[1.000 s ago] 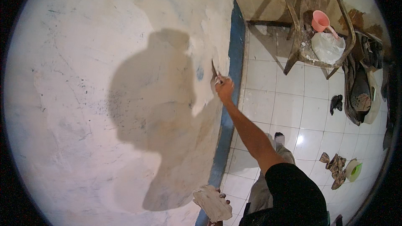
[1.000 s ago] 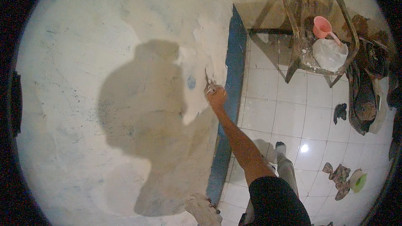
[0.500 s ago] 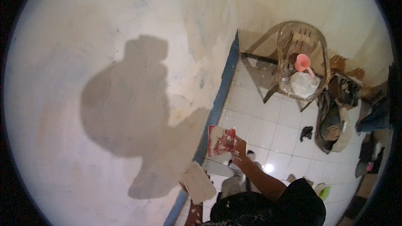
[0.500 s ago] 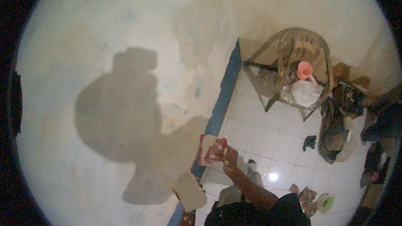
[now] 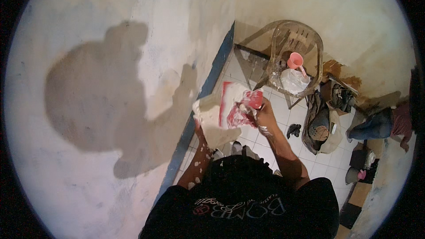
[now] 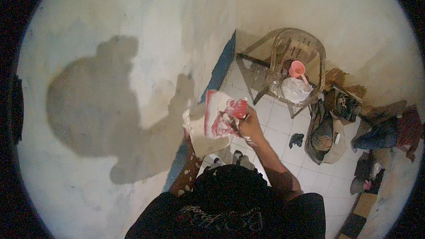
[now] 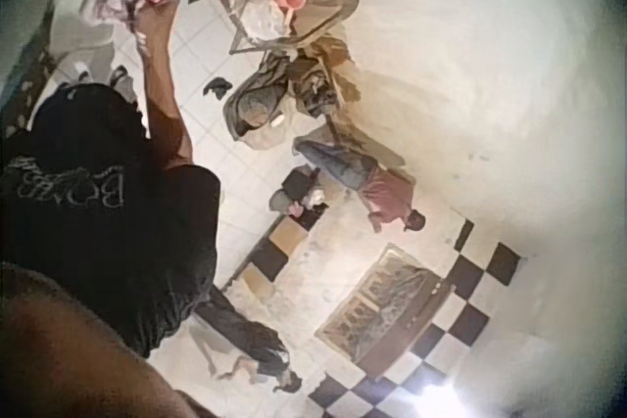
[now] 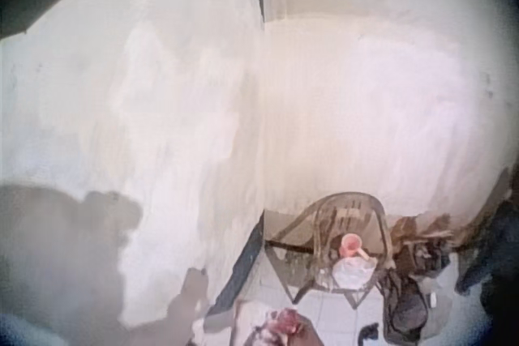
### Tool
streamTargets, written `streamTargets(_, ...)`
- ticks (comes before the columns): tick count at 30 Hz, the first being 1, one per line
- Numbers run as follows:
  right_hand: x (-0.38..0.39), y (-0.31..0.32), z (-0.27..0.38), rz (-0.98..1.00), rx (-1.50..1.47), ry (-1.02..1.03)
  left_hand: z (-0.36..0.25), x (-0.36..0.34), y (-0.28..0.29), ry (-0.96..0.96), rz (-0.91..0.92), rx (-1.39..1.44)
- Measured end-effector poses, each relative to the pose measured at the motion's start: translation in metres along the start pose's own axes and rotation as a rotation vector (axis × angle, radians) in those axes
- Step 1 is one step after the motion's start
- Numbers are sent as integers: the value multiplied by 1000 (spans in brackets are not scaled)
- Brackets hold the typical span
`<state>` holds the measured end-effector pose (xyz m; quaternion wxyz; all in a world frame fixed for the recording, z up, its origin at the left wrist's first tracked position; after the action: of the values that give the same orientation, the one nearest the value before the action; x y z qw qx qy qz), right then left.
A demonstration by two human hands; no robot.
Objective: The person applies a white substance from a container to a damaged wall using a small tool, spreading it to smooth out the surface.
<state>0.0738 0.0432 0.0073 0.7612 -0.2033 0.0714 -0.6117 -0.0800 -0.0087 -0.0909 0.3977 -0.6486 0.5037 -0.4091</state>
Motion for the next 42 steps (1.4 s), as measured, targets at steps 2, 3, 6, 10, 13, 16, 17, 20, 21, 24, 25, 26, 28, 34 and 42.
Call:
streamTargets(2, -1, 12, 0, -10, -15, 3, 11, -8, 4, 11, 19, 11)
streamTargets(3, -3, 13, 3, -16, -41, 12, 13, -11, 8, 9, 22, -2)
streamTargets(6, -5, 8, 15, 72, 80, -23, 13, -12, 10, -19, 29, -71)
streamTargets(10, -19, 21, 3, 191, 308, -20, 25, -8, -21, -21, 99, -192)
streamTargets(13, -22, 17, -2, 201, 339, -54, 22, -14, -6, 29, 18, -430)
streamTargets(16, -28, 24, -12, 151, 321, -147, 36, -31, 19, 3, 39, -311)
streamTargets(17, -28, 27, -14, 142, 318, -152, 38, -32, 13, 4, 32, -384)
streamTargets(20, -33, 28, -11, 188, 321, -35, 43, -29, -13, 6, 46, -480)
streamTargets(21, -33, 30, -12, 185, 318, -37, 46, -29, -16, 10, 45, -483)
streamTargets(24, -30, 33, -15, 138, 231, -76, 60, -30, -14, 96, 22, -368)
streamTargets(25, -31, 36, -19, 135, 236, -66, 64, -32, -7, 105, 36, -409)
streamTargets(26, -32, 39, -22, 129, 240, -56, 66, -34, -14, 118, 52, -449)
streamTargets(28, -32, 44, -25, 102, 242, -74, 66, -32, -25, 123, 35, -476)
streamTargets(34, -37, 41, -26, 108, 286, -23, 69, -34, -9, 186, -58, -524)
streamTargets(42, -48, 62, -59, 47, 110, -361, 86, -38, 9, 270, 25, -349)
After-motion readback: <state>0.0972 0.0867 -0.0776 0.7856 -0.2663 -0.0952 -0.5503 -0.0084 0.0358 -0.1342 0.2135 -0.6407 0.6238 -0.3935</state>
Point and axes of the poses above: each hand's wrist, its own x-axis away from the middle knuckle, its own y-axis out of the back of the hand, z = x × y, the point moved 9 cm from there along -x, towards the middle knuckle, and after that the axes turned 10 degrees about -x, right-handed, at the moved point
